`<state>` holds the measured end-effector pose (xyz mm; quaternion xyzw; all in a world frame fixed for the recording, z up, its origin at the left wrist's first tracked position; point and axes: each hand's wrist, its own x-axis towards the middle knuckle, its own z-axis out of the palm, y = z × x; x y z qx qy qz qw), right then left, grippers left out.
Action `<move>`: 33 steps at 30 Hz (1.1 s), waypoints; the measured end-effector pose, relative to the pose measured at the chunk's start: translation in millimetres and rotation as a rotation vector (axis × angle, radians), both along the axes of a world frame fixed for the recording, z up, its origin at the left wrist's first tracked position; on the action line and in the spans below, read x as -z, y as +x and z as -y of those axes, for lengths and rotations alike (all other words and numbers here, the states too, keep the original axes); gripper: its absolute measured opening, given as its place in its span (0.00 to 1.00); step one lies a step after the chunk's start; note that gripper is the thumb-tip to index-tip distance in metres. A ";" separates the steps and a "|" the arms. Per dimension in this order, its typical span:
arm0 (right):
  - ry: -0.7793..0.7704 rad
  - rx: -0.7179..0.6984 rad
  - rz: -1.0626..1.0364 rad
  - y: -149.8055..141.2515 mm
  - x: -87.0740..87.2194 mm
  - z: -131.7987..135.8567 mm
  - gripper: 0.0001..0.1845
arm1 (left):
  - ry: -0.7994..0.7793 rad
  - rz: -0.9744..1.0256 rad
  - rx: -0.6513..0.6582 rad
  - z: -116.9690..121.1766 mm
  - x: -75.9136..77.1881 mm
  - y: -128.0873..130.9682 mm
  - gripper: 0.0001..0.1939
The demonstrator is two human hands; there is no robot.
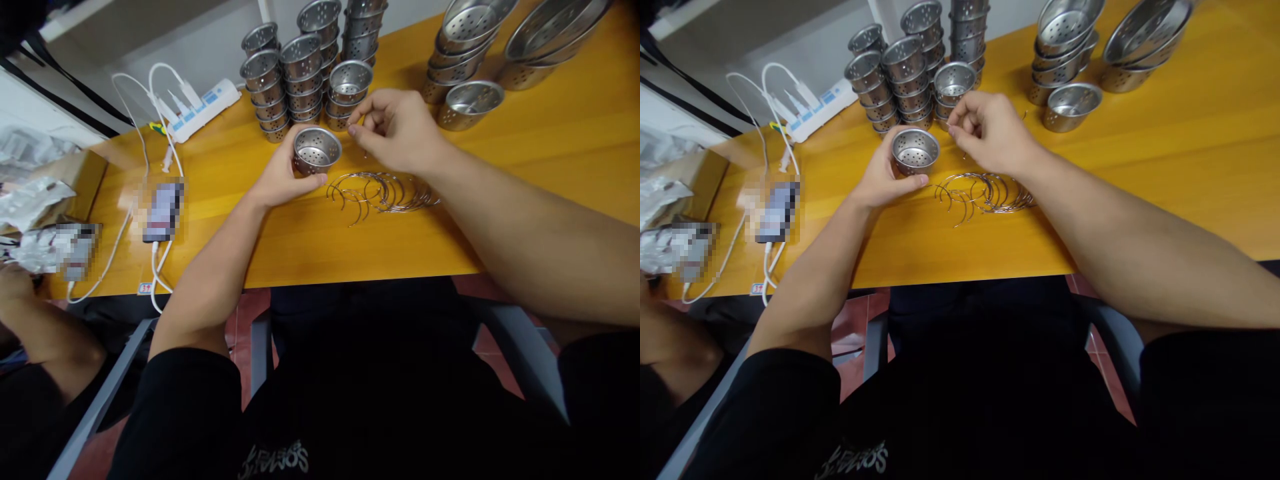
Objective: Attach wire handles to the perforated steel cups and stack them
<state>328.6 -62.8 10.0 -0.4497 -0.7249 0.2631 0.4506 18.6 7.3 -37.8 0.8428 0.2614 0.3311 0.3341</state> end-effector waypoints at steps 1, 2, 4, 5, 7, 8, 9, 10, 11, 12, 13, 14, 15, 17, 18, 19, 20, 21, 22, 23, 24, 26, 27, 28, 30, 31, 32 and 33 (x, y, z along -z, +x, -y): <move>0.002 0.004 -0.009 -0.2 -0.4 0.1 0.22 | -0.002 -0.001 -0.003 0.6 -1.2 0.2 0.67; 0.005 0.008 -0.017 -0.3 -0.8 0.4 0.21 | -0.003 -0.004 -0.006 1.1 -2.1 0.5 0.68; 0.019 0.004 -0.029 -0.3 -1.5 1.4 0.19 | 0.004 -0.003 -0.010 0.7 -1.7 0.7 0.68; 0.031 -0.004 -0.035 -0.2 -1.4 1.8 0.18 | 0.014 0.002 -0.009 -0.2 -0.5 0.7 0.68; 0.069 -0.026 -0.040 0.5 -0.1 1.7 0.17 | 0.046 0.023 0.009 -2.8 3.2 0.5 0.68; 0.096 -0.040 -0.039 0.9 1.1 0.9 0.18 | 0.063 0.039 0.024 -4.1 5.1 0.2 0.69; 0.122 -0.053 -0.034 1.4 2.6 -0.3 0.19 | 0.079 0.054 0.041 -5.3 6.8 -0.1 0.69; 0.145 -0.067 -0.028 2.0 4.3 -1.9 0.20 | 0.091 0.067 0.058 -6.1 8.0 -0.4 0.68; 0.164 -0.079 -0.023 2.5 5.9 -3.7 0.21 | 0.100 0.074 0.073 -6.7 8.8 -0.8 0.67; 0.177 -0.088 -0.020 3.1 7.4 -5.5 0.22 | 0.107 0.078 0.083 -6.9 9.2 -1.1 0.66; 0.186 -0.094 -0.019 3.6 8.6 -7.1 0.22 | 0.114 0.079 0.092 -7.0 9.2 -1.4 0.66; 0.193 -0.094 -0.018 4.1 9.5 -8.4 0.22 | 0.122 0.081 0.101 -7.0 9.2 -1.6 0.65; 0.198 -0.090 -0.018 4.6 10.0 -9.4 0.22 | 0.131 0.090 0.113 -7.0 9.1 -1.7 0.65; 0.201 -0.080 -0.011 5.4 10.4 -10.4 0.21 | 0.155 0.128 0.143 -7.1 9.0 -1.6 0.64; 0.199 -0.074 -0.010 5.7 10.4 -10.4 0.20 | 0.166 0.148 0.158 -7.3 9.1 -1.5 0.62; 0.194 -0.069 -0.010 5.9 10.4 -10.3 0.19 | 0.174 0.163 0.168 -7.5 9.2 -1.4 0.61; 0.190 -0.064 -0.012 6.0 10.2 -10.1 0.19 | 0.177 0.170 0.171 -7.7 9.3 -1.3 0.60; 0.185 -0.063 -0.014 5.9 10.0 -9.7 0.19 | 0.173 0.168 0.168 -8.0 9.5 -1.2 0.59; 0.182 -0.062 -0.018 5.8 9.8 -9.3 0.19 | 0.163 0.167 0.162 -8.2 9.6 -1.2 0.58; 0.181 -0.064 -0.023 5.6 9.4 -8.9 0.19 | 0.146 0.173 0.159 -8.4 9.6 -1.2 0.58; 0.180 -0.067 -0.029 5.4 8.9 -8.5 0.20 | 0.119 0.186 0.158 -8.5 9.5 -1.3 0.57; 0.185 -0.081 -0.048 4.8 7.6 -7.9 0.22 | 0.030 0.214 0.157 -8.0 8.5 -1.1 0.55; 0.188 -0.086 -0.057 4.6 6.8 -7.7 0.22 | -0.025 0.226 0.156 -7.3 7.6 -0.8 0.55; 0.188 -0.090 -0.065 4.4 6.1 -7.6 0.23 | -0.080 0.239 0.156 -6.2 6.4 -0.4 0.55; 0.185 -0.094 -0.073 4.4 5.1 -7.3 0.23 | -0.175 0.272 0.150 -3.7 3.5 0.7 0.54; 0.182 -0.095 -0.074 4.5 4.8 -7.2 0.23 | -0.212 0.294 0.146 -2.6 2.2 1.3 0.53; 0.178 -0.096 -0.074 4.6 4.7 -7.0 0.24 | -0.246 0.313 0.140 -1.9 1.3 1.8 0.52; 0.174 -0.097 -0.072 4.7 4.7 -6.7 0.24 | -0.273 0.324 0.129 -1.7 0.8 2.2 0.50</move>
